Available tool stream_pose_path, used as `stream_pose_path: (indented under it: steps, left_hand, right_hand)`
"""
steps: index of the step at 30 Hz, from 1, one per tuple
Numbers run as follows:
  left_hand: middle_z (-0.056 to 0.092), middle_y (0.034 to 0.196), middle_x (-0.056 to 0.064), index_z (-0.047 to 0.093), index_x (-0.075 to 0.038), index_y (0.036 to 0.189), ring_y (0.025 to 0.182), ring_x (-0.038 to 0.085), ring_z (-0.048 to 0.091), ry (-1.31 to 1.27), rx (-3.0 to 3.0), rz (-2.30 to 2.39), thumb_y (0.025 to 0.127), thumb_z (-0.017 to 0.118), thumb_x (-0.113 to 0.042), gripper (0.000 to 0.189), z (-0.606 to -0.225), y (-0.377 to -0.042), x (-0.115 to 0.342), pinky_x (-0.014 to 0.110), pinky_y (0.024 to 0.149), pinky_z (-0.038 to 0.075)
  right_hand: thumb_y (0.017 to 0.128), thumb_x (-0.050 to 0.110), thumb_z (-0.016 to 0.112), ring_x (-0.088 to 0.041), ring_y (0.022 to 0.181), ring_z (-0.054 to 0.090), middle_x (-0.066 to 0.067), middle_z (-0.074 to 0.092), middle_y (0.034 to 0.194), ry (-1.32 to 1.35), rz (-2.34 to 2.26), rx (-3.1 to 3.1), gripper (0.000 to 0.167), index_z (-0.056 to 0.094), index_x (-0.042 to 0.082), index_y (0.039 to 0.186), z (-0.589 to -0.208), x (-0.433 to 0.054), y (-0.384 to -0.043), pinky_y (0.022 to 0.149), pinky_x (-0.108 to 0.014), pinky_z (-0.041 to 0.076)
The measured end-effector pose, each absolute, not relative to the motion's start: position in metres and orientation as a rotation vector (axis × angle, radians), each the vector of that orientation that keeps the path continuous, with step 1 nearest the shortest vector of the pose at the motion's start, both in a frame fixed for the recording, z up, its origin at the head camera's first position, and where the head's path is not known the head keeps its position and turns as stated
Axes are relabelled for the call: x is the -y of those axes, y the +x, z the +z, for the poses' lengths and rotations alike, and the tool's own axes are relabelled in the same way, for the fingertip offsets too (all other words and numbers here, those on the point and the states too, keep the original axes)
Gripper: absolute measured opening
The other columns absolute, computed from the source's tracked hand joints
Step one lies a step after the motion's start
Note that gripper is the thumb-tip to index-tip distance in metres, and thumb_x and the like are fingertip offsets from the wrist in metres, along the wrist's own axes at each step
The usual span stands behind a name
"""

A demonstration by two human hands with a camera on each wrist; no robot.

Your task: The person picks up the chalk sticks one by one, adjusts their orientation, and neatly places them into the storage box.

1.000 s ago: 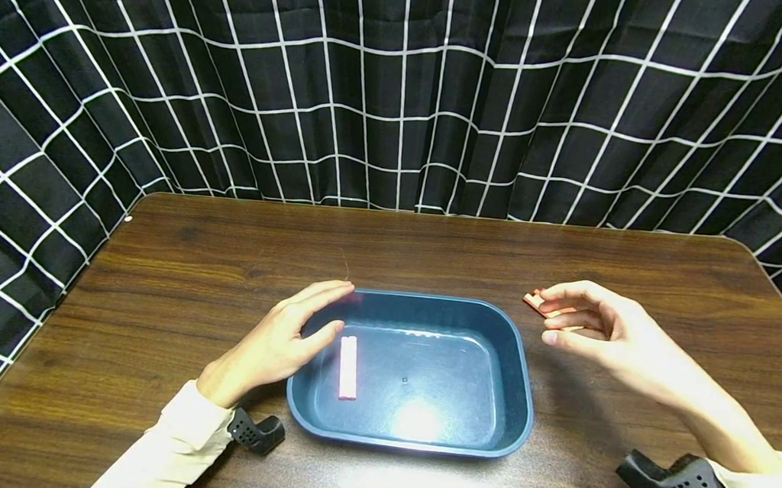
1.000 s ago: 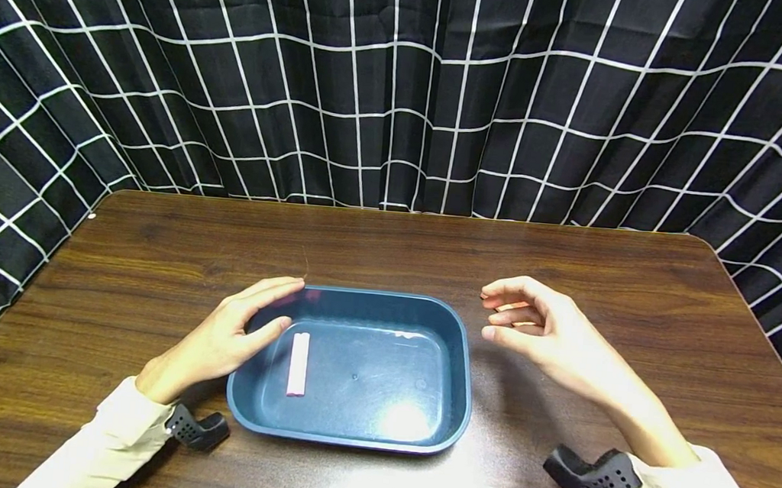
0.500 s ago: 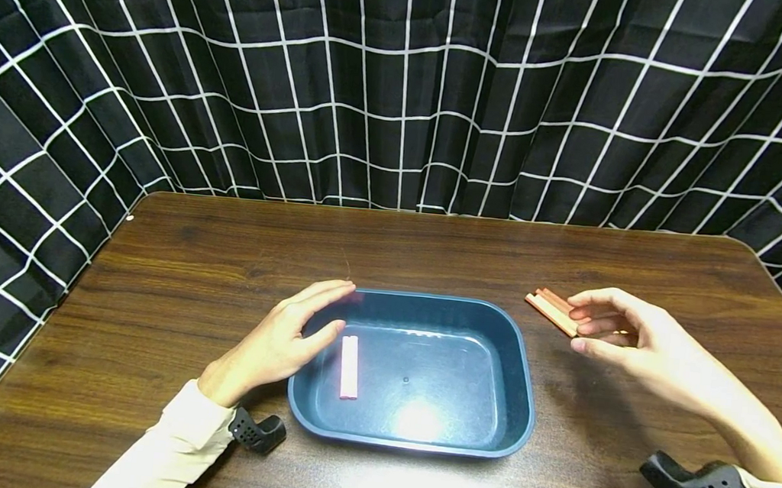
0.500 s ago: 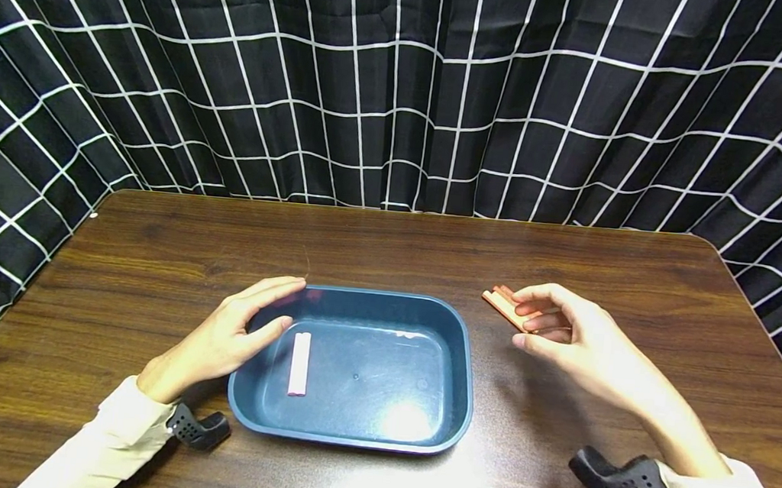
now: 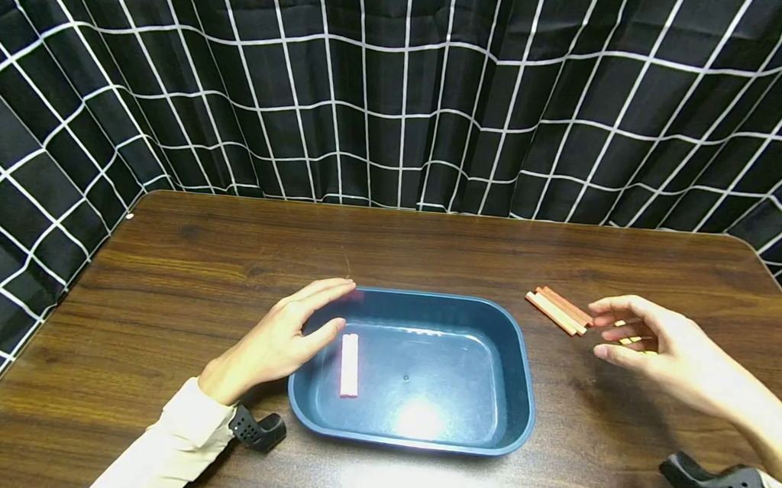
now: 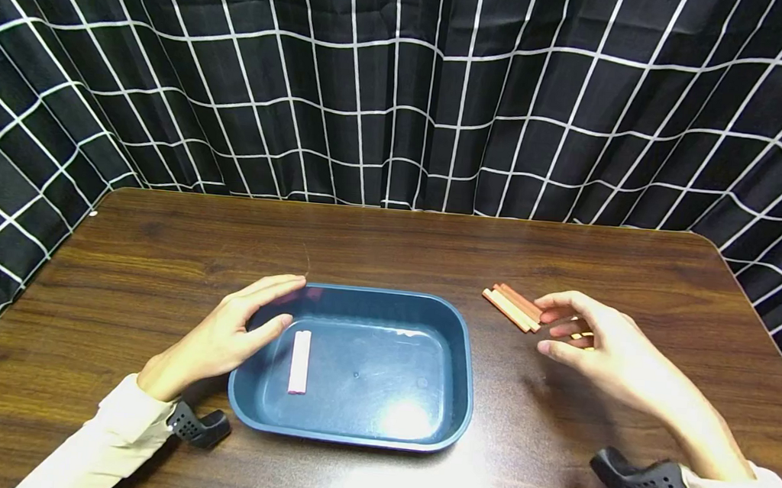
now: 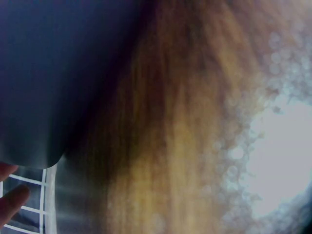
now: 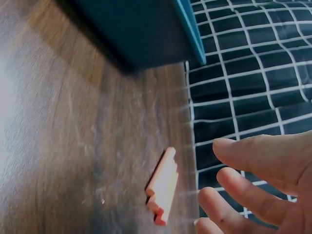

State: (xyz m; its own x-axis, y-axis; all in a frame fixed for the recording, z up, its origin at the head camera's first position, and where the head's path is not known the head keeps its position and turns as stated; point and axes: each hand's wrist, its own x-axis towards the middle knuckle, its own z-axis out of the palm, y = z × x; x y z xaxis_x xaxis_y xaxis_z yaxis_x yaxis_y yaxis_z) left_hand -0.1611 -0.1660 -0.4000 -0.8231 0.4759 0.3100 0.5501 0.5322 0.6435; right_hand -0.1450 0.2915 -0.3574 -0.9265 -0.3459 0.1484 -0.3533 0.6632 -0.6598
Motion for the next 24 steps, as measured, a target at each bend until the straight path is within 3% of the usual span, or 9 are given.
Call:
stream_pose_path:
  steps: [6,8,10,13,15,17,22,24]
  left_hand:
    - [0.053,0.146,0.011,0.055,-0.009,0.141,0.138,0.023,0.049,-0.888,2.669,-1.181,0.096,0.063,-0.017,0.046,-0.400,-0.161,0.166,0.045,0.117,0.037]
    - [0.053,0.146,0.011,0.055,-0.009,0.141,0.138,0.023,0.049,-0.889,2.668,-1.182,0.096,0.063,-0.017,0.046,-0.400,-0.161,0.166,0.045,0.117,0.038]
    - [0.053,0.146,0.011,0.055,-0.009,0.141,0.138,0.024,0.049,-0.891,2.667,-1.182,0.096,0.063,-0.017,0.046,-0.400,-0.161,0.166,0.045,0.117,0.038]
    - [0.054,0.146,0.011,0.055,-0.008,0.141,0.138,0.024,0.050,-0.894,2.663,-1.178,0.096,0.063,-0.017,0.046,-0.400,-0.161,0.166,0.045,0.116,0.038]
    - [0.054,0.146,0.011,0.055,-0.008,0.141,0.138,0.024,0.050,-0.893,2.661,-1.174,0.096,0.063,-0.017,0.046,-0.400,-0.161,0.166,0.045,0.117,0.038]
    - [0.054,0.146,0.011,0.055,-0.008,0.140,0.138,0.024,0.049,-0.889,2.663,-1.171,0.096,0.063,-0.017,0.046,-0.399,-0.161,0.166,0.045,0.117,0.038]
    - [0.054,0.146,0.011,0.055,-0.007,0.140,0.138,0.025,0.050,-0.881,2.671,-1.174,0.096,0.063,-0.017,0.046,-0.398,-0.160,0.165,0.045,0.117,0.038]
    - [0.054,0.146,0.010,0.055,-0.007,0.140,0.138,0.024,0.050,-0.878,2.675,-1.174,0.096,0.063,-0.017,0.046,-0.398,-0.160,0.165,0.045,0.117,0.038]
  right_hand:
    - [0.082,-0.004,0.074,0.013,0.089,0.059,0.031,0.059,0.102,0.617,1.084,2.844,0.041,0.059,0.000,0.120,-0.364,-0.299,-0.145,0.071,-0.008,0.050]
    - [0.081,-0.004,0.075,0.014,0.088,0.059,0.018,0.066,0.105,0.609,1.057,2.855,0.042,0.059,-0.001,0.121,-0.365,-0.303,-0.146,0.070,-0.007,0.050]
    - [0.081,-0.003,0.076,0.015,0.088,0.058,0.013,0.067,0.104,0.580,1.015,2.871,0.043,0.060,0.000,0.121,-0.367,-0.305,-0.146,0.070,-0.007,0.050]
    - [0.080,-0.003,0.076,0.015,0.086,0.058,0.018,0.066,0.101,0.579,0.960,2.882,0.043,0.061,0.001,0.120,-0.369,-0.311,-0.148,0.069,-0.007,0.050]
    - [0.079,-0.003,0.077,0.014,0.085,0.059,0.031,0.059,0.099,0.587,0.887,2.880,0.043,0.063,0.004,0.119,-0.371,-0.314,-0.149,0.068,-0.007,0.049]
    - [0.077,-0.005,0.078,0.014,0.084,0.058,0.024,0.064,0.098,0.622,0.815,2.871,0.042,0.064,0.003,0.116,-0.374,-0.318,-0.150,0.068,-0.007,0.049]
    - [0.075,-0.005,0.079,0.015,0.083,0.055,-0.013,0.071,0.099,0.654,0.694,2.881,0.041,0.066,0.002,0.113,-0.379,-0.323,-0.154,0.068,-0.007,0.047]
    - [0.075,-0.005,0.079,0.015,0.083,0.054,-0.015,0.071,0.099,0.647,0.682,2.891,0.041,0.066,0.001,0.113,-0.380,-0.324,-0.155,0.067,-0.008,0.047]
